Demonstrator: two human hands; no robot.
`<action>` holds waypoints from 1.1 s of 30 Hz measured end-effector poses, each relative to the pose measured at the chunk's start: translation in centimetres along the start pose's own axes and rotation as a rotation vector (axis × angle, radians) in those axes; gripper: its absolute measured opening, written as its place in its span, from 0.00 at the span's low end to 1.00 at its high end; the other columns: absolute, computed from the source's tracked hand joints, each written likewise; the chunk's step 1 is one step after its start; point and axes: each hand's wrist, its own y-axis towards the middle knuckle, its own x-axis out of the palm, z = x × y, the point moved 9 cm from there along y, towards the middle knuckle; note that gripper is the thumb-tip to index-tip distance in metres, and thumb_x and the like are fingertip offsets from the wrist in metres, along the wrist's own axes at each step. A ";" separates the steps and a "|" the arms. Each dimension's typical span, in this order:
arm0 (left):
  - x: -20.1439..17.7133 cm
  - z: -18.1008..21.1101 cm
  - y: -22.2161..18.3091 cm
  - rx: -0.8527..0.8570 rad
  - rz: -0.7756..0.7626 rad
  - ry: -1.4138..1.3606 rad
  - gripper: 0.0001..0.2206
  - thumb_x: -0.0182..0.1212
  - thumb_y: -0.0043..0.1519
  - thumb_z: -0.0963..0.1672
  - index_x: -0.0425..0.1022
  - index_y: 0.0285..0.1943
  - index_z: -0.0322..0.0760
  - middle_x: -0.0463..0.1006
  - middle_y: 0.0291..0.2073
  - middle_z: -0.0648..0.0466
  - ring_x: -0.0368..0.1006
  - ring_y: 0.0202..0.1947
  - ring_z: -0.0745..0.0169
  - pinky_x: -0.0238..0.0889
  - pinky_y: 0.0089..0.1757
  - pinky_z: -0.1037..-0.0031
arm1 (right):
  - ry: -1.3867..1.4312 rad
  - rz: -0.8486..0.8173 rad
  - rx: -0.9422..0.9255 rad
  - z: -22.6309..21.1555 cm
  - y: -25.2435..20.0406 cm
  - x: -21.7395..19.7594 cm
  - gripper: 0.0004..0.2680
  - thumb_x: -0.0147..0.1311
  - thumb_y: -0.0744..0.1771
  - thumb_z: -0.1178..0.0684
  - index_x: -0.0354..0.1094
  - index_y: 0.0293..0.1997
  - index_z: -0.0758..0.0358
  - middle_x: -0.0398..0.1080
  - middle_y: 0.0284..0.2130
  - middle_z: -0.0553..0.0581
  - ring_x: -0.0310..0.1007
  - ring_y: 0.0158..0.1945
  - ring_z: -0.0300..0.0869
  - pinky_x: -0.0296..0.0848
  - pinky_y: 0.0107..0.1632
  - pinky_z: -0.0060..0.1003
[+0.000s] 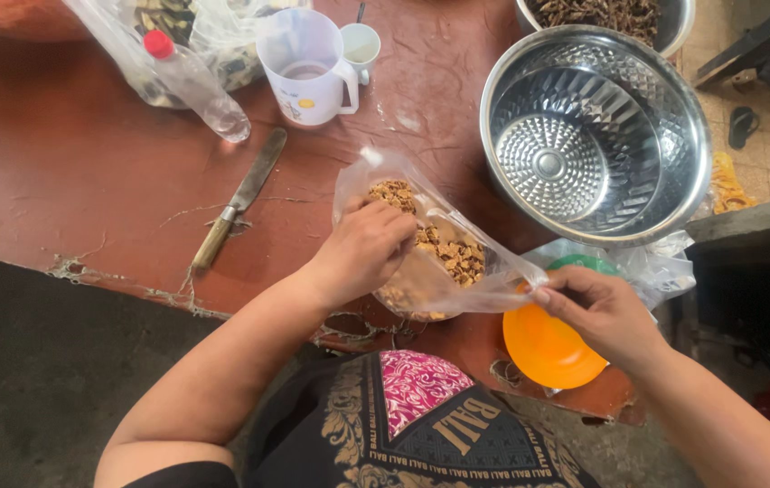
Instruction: The person scoops dried food items from a metal bowl into a plastic bag using an orange scoop. After filling the bag, the person ties it closed and sets it aside. The person then moves a second bowl of dried items onto a scale and begins scooping those items into another bag.
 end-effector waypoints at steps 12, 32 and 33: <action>3.7 0.6 0.4 0.311 0.176 0.238 0.03 0.58 0.65 0.43 0.75 0.45 0.43 0.64 0.73 0.52 0.57 0.74 0.53 0.40 0.71 0.60 | 0.295 -0.062 -0.408 -3.3 0.1 2.9 0.05 0.58 0.66 0.59 0.66 0.42 0.61 0.53 0.73 0.63 0.52 0.74 0.45 0.50 0.72 0.41; 7.8 -0.7 0.1 0.315 0.143 0.301 0.09 0.56 0.61 0.43 0.73 0.48 0.39 0.72 0.60 0.51 0.64 0.67 0.54 0.53 0.62 0.63 | 0.441 0.087 -0.293 -0.6 0.4 3.3 0.07 0.62 0.65 0.57 0.67 0.44 0.59 0.54 0.74 0.63 0.43 0.80 0.52 0.46 0.74 0.48; 7.3 -0.4 -0.4 0.329 0.148 0.304 0.09 0.56 0.62 0.43 0.74 0.49 0.39 0.72 0.61 0.51 0.64 0.67 0.54 0.53 0.62 0.63 | 0.488 0.087 -0.280 -1.0 0.3 2.7 0.08 0.61 0.65 0.57 0.68 0.45 0.58 0.55 0.73 0.63 0.48 0.79 0.52 0.51 0.73 0.48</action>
